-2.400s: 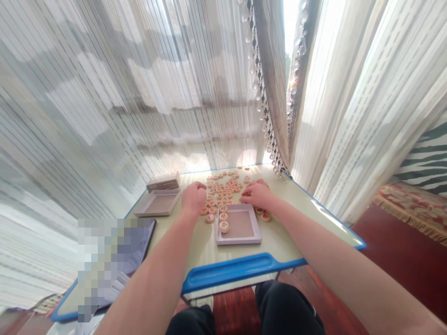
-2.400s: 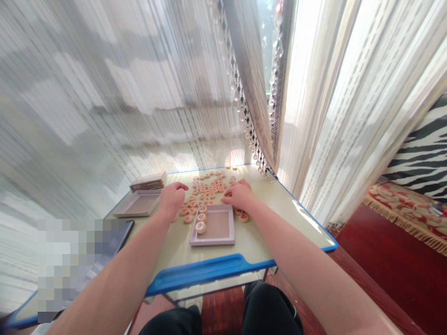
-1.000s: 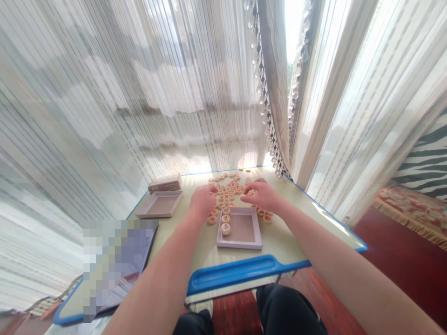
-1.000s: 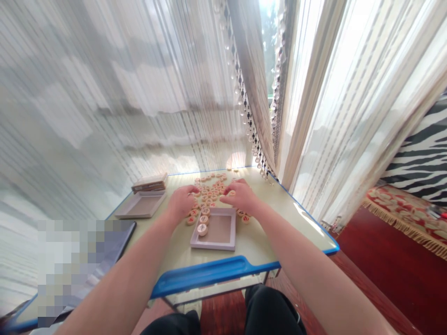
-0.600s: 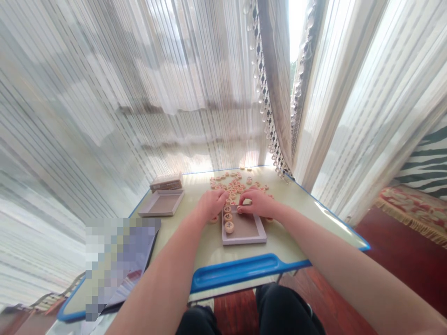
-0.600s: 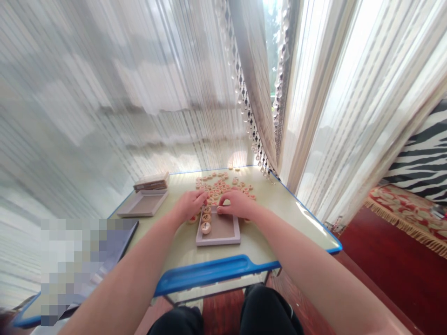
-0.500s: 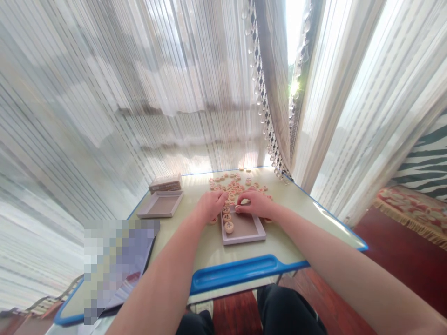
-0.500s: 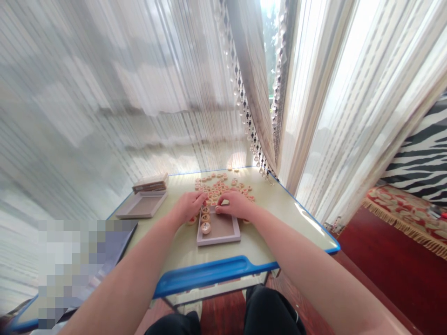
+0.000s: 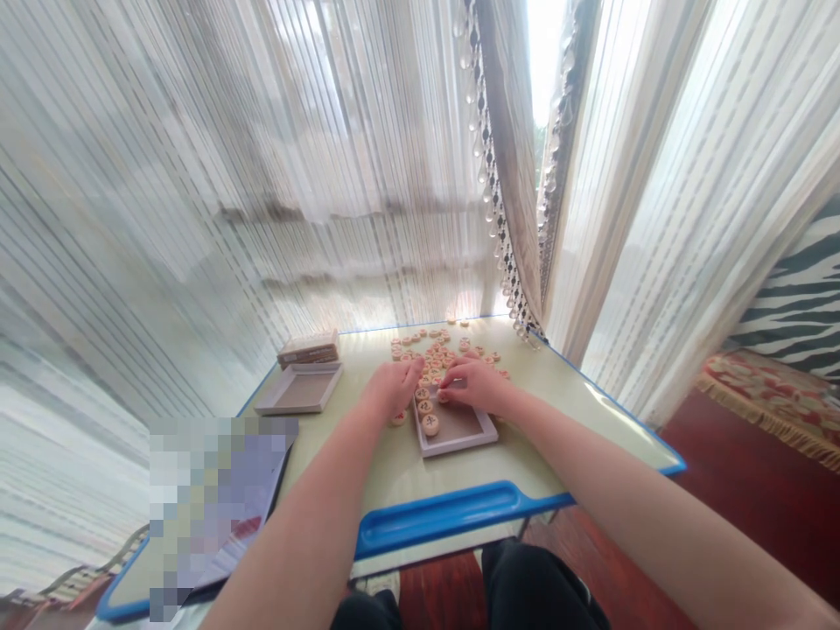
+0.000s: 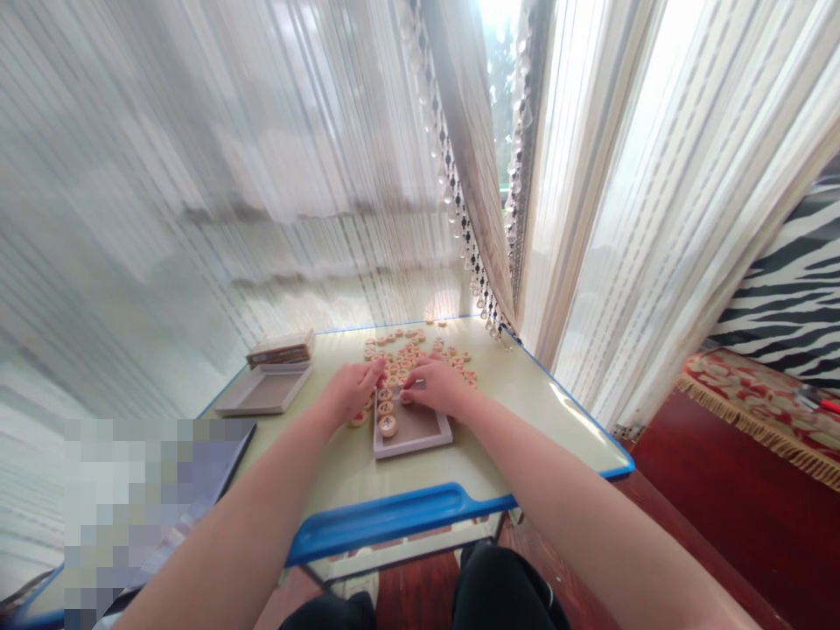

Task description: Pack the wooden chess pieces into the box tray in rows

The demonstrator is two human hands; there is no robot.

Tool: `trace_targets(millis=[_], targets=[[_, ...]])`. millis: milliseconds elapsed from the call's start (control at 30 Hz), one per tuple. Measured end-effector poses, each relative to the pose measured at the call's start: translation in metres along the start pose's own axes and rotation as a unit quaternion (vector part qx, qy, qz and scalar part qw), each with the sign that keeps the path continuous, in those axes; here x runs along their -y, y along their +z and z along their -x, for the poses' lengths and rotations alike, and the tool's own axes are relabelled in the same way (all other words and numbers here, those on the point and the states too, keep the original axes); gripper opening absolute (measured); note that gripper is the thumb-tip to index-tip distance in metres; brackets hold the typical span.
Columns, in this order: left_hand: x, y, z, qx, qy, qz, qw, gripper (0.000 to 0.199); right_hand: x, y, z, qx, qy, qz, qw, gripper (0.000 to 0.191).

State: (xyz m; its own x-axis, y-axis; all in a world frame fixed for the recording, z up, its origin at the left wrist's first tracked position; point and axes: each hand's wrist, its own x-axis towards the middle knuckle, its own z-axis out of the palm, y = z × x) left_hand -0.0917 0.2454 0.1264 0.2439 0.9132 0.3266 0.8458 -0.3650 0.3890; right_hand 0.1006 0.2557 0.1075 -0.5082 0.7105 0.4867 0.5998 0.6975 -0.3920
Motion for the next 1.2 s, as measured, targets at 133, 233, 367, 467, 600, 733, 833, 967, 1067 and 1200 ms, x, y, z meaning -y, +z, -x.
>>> trace_targets(millis=[133, 233, 367, 467, 600, 733, 833, 967, 1067, 1200], targets=[[-0.001, -0.001, 0.000, 0.007, 0.008, -0.015, 1.000, 0.059, 0.005, -0.003, 0.003, 0.033, 0.016, 0.016, 0.999, 0.021], [-0.001, -0.001, -0.001, 0.010, 0.010, -0.021, 1.000, 0.057, 0.007, -0.005, 0.004, 0.066, 0.015, 0.037, 0.997, 0.024], [-0.001, -0.002, 0.000, 0.010, 0.011, -0.028, 1.000, 0.055, 0.011, -0.010, 0.006, 0.087, 0.003, 0.051, 0.995, 0.022], [-0.001, -0.001, 0.001, 0.009, 0.016, -0.037, 0.999, 0.053, 0.013, -0.016, 0.007, 0.112, -0.002, 0.039, 0.993, 0.020], [-0.002, -0.002, 0.000, 0.014, 0.014, -0.042, 0.999, 0.053, 0.014, -0.023, 0.009, 0.160, 0.004, 0.012, 0.987, 0.021], [-0.002, -0.003, 0.000, 0.017, 0.012, -0.046, 0.999, 0.051, 0.016, -0.027, 0.011, 0.195, 0.002, -0.030, 0.980, 0.015], [-0.002, -0.003, 0.001, 0.021, 0.013, -0.046, 0.999, 0.051, 0.014, -0.029, 0.012, 0.217, -0.001, -0.063, 0.974, 0.017], [-0.002, -0.003, 0.001, 0.016, 0.015, -0.052, 0.998, 0.053, 0.011, -0.033, 0.013, 0.227, 0.001, -0.085, 0.970, 0.021], [-0.002, -0.003, 0.001, 0.008, 0.023, -0.060, 0.998, 0.052, 0.013, -0.034, 0.013, 0.231, -0.004, -0.070, 0.970, 0.016], [-0.002, -0.003, 0.001, 0.008, 0.019, -0.059, 0.998, 0.050, 0.016, -0.034, 0.013, 0.225, 0.002, -0.048, 0.973, 0.018]])
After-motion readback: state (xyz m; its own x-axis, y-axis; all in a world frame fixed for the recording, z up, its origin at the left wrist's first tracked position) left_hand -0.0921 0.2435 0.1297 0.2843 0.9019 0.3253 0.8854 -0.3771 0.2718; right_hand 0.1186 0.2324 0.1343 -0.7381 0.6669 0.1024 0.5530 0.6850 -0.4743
